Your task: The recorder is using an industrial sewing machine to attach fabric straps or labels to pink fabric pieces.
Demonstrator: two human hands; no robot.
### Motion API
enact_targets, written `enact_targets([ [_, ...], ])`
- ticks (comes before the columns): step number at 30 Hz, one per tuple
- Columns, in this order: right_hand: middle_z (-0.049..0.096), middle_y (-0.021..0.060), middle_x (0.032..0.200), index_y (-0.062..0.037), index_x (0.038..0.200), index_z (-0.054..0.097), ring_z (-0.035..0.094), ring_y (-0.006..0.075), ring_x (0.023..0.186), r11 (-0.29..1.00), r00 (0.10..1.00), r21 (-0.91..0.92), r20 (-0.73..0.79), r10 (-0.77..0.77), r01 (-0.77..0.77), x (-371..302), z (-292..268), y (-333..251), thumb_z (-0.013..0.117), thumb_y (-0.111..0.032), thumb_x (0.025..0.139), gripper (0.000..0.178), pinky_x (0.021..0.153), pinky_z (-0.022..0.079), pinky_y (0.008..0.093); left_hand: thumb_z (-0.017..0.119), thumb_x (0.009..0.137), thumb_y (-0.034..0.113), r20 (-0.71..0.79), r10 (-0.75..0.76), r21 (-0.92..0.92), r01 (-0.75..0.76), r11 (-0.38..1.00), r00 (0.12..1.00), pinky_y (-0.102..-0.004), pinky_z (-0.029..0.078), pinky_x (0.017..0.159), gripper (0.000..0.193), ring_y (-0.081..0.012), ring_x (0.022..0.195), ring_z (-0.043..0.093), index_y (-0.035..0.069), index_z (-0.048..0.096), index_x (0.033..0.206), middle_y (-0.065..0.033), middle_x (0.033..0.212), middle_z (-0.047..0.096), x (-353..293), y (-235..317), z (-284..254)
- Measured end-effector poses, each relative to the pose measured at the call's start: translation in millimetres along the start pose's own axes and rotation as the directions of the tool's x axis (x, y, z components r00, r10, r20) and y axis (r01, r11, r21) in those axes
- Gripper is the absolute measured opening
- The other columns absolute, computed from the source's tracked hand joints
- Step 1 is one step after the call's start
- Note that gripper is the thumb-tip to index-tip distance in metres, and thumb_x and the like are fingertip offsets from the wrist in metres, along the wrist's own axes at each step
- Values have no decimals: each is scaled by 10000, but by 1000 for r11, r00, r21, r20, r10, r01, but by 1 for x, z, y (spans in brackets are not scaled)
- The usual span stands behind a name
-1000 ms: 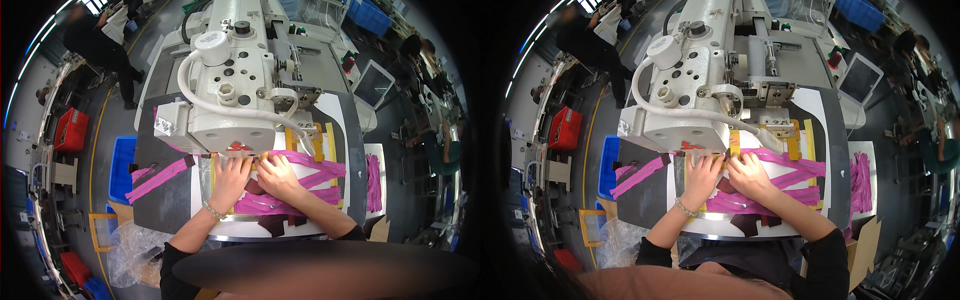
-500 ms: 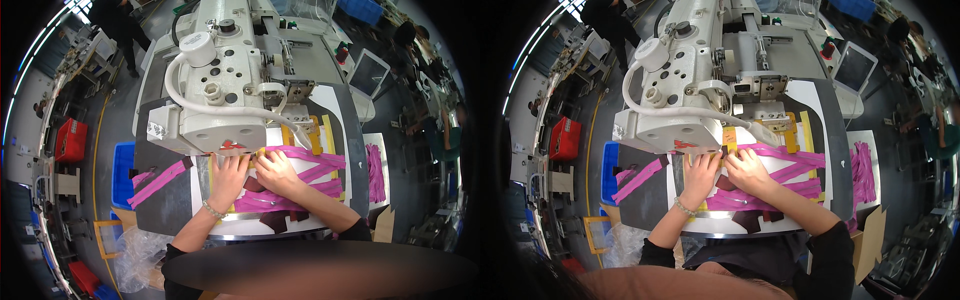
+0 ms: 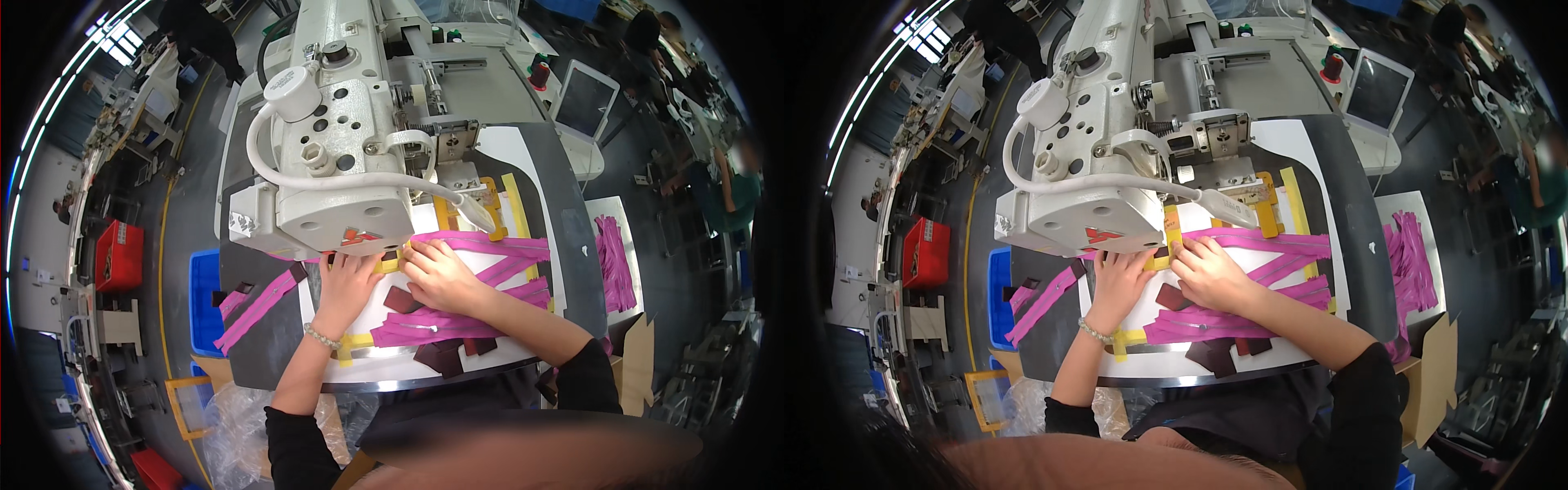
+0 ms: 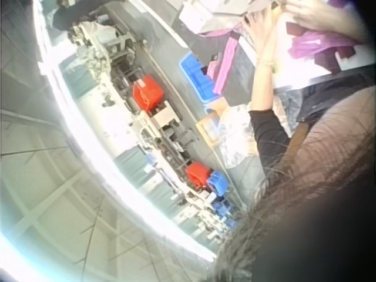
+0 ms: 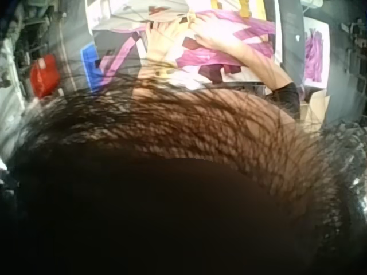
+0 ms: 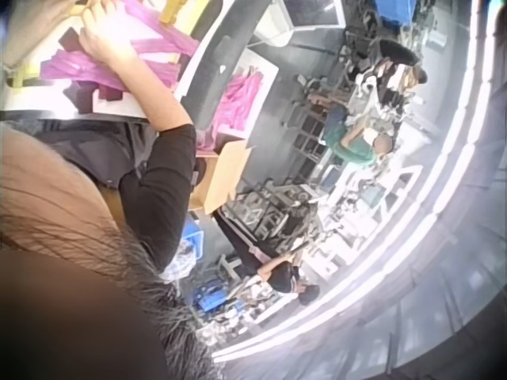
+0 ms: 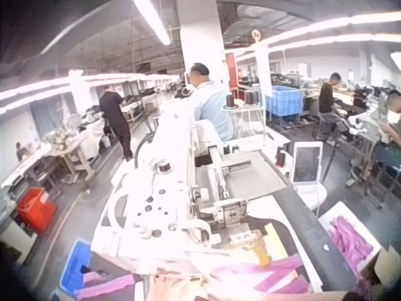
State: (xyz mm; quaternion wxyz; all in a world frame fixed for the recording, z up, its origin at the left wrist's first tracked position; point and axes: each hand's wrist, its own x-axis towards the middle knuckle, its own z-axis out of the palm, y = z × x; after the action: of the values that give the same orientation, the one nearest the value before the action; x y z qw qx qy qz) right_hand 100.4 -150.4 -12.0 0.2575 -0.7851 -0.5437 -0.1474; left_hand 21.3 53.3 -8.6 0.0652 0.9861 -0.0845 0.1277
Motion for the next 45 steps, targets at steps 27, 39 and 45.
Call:
enact_targets([
  [27, 573, 105, 1219, -68, 1091, 584, 544, 237, 1107, 998, 998, 7, 17, 59, -59, -8, 8, 24, 674, -148, 710, 399, 979, 361, 440, 787, 721, 177, 402, -32, -701, 330, 632, 915, -292, 466, 879, 500, -133, 993, 599, 75, 631, 1186, -16, 1115, 666, 40, -62, 28],
  [39, 580, 103, 1190, -77, 1053, 582, 545, 248, 1088, 999, 1000, 28, -17, 16, -16, -10, 4, 20, 690, -159, 721, 358, 956, 383, 436, 787, 695, 398, 244, -101, -472, 209, 857, 964, -391, 425, 898, 542, -306, 1022, 573, 54, 632, 1084, -147, 1083, 622, 23, -34, 9],
  [45, 601, 79, 1125, -97, 966, 585, 577, 221, 995, 1000, 1000, -14, -24, -14, 14, -15, 0, 12, 685, -171, 742, 256, 944, 406, 424, 748, 667, 504, 122, -38, -348, 79, 934, 992, -489, 270, 1023, 743, -383, 1229, 392, 95, 523, 1246, -169, 1273, 490, 17, -25, 4],
])
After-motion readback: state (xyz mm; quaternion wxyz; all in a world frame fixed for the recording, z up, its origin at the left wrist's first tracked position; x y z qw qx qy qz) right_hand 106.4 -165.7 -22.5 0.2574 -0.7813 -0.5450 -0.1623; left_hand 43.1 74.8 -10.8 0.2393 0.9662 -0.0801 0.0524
